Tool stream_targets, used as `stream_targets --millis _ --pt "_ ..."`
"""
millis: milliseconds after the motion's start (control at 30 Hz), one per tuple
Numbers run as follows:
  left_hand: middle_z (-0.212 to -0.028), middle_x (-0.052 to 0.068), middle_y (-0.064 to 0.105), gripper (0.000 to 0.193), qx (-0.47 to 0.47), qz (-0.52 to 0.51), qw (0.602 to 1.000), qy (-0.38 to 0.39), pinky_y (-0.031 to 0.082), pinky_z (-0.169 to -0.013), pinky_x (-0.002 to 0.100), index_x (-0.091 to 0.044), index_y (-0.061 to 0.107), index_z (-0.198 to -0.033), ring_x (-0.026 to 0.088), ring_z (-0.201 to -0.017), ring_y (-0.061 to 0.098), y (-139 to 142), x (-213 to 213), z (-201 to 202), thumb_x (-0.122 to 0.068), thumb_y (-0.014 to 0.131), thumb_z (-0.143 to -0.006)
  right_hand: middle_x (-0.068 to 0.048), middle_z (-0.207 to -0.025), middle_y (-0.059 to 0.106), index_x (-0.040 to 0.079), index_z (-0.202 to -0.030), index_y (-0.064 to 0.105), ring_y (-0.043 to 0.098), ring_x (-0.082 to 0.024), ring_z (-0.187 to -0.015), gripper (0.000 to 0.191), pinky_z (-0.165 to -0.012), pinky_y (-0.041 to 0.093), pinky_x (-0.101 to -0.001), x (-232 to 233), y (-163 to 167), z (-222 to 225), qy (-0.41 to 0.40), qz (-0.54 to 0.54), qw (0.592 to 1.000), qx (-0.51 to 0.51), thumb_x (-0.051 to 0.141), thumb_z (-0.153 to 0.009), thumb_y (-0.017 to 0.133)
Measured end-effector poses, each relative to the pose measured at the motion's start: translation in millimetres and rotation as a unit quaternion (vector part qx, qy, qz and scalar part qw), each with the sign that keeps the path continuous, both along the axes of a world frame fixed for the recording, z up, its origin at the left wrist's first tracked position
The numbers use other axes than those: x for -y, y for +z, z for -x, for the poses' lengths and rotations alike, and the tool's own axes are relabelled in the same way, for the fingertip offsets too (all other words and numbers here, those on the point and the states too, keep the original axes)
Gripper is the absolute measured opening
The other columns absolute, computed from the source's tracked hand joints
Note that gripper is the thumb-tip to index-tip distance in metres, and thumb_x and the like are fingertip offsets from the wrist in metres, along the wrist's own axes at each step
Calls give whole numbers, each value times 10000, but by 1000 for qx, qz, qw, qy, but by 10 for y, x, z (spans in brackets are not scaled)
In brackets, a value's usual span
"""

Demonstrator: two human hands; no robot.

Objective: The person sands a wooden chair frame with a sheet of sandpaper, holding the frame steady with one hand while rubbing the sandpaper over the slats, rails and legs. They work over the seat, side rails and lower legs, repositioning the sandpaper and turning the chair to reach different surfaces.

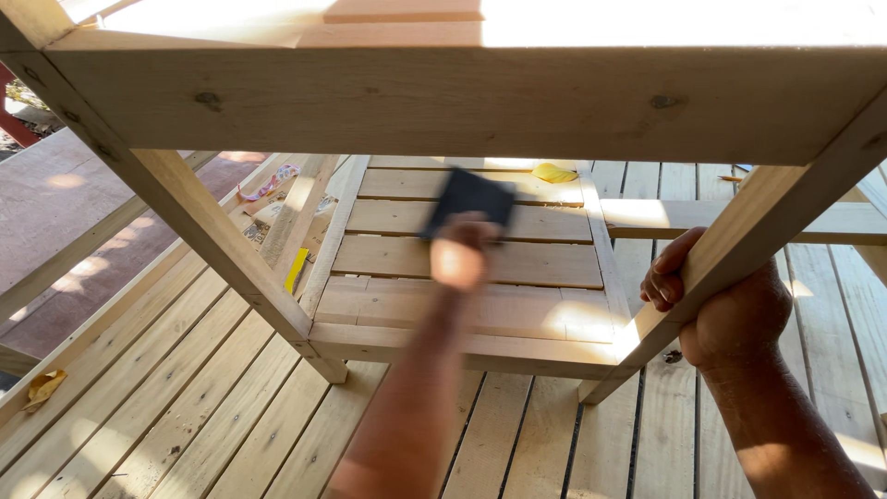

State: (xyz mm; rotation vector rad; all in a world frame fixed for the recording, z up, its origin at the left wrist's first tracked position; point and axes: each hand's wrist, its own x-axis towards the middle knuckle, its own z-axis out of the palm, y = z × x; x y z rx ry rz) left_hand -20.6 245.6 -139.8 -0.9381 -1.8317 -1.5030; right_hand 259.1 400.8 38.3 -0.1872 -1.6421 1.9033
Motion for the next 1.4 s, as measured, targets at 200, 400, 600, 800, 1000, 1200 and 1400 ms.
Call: stream_targets --millis 200,400,600,800,1000,1200,1400 --pt "-1047 54 720 220 68 328 939 70 533 -973 435 -168 771 -878 250 -1085 663 122 -1372 -802 -127 574 -968 -123 -582 466 -23 -812 599 414 -234 -546 522 -630 431 -397 -78 -31 5 39 16 999 -16 362 -1053 340" --pt "-910 88 680 264 -192 38 971 137 496 -833 442 -153 714 -858 316 -952 622 127 453 132 -351 542 -830 -130 -578 475 -22 -811 585 389 -224 -522 526 -584 394 -394 -29 -28 5 28 15 999 -10 363 -1066 332" --pt "-1045 77 701 320 69 371 896 236 479 -978 457 -172 800 -1128 275 -1049 630 344 1744 511 -100 753 -820 -120 -568 480 -6 -780 575 402 -223 -498 534 -563 404 -396 57 27 11 5 8 1000 -6 353 -1065 301" --pt "-1100 35 670 161 39 331 920 204 426 -1062 447 -171 773 -1058 195 -1110 617 265 1175 515 -99 714 -927 -118 -560 475 -9 -775 573 402 -220 -495 497 -552 404 -392 72 22 14 -8 0 1000 -8 319 -1045 316" --pt "-970 59 597 79 -15 308 946 95 472 -902 422 -167 625 -969 242 -975 598 104 -839 -217 -177 569 -1024 -116 -544 467 -13 -782 588 428 -228 -494 509 -553 422 -391 44 9 6 7 9 1000 -15 329 -1040 313" --pt "-934 27 593 101 -56 244 964 95 476 -824 410 -210 660 -891 236 -923 590 222 -709 -16 -147 599 -941 -118 -557 469 -19 -792 595 410 -217 -504 529 -551 397 -387 16 11 -9 20 8 1000 -14 348 -1062 326" --pt "-907 -16 615 239 -60 324 874 356 485 -761 431 -299 749 -835 246 -888 592 286 1097 814 -94 644 -772 -112 -535 444 -7 -781 594 392 -227 -481 509 -556 404 -406 32 -11 -24 3 7 1000 -6 351 -1042 343"
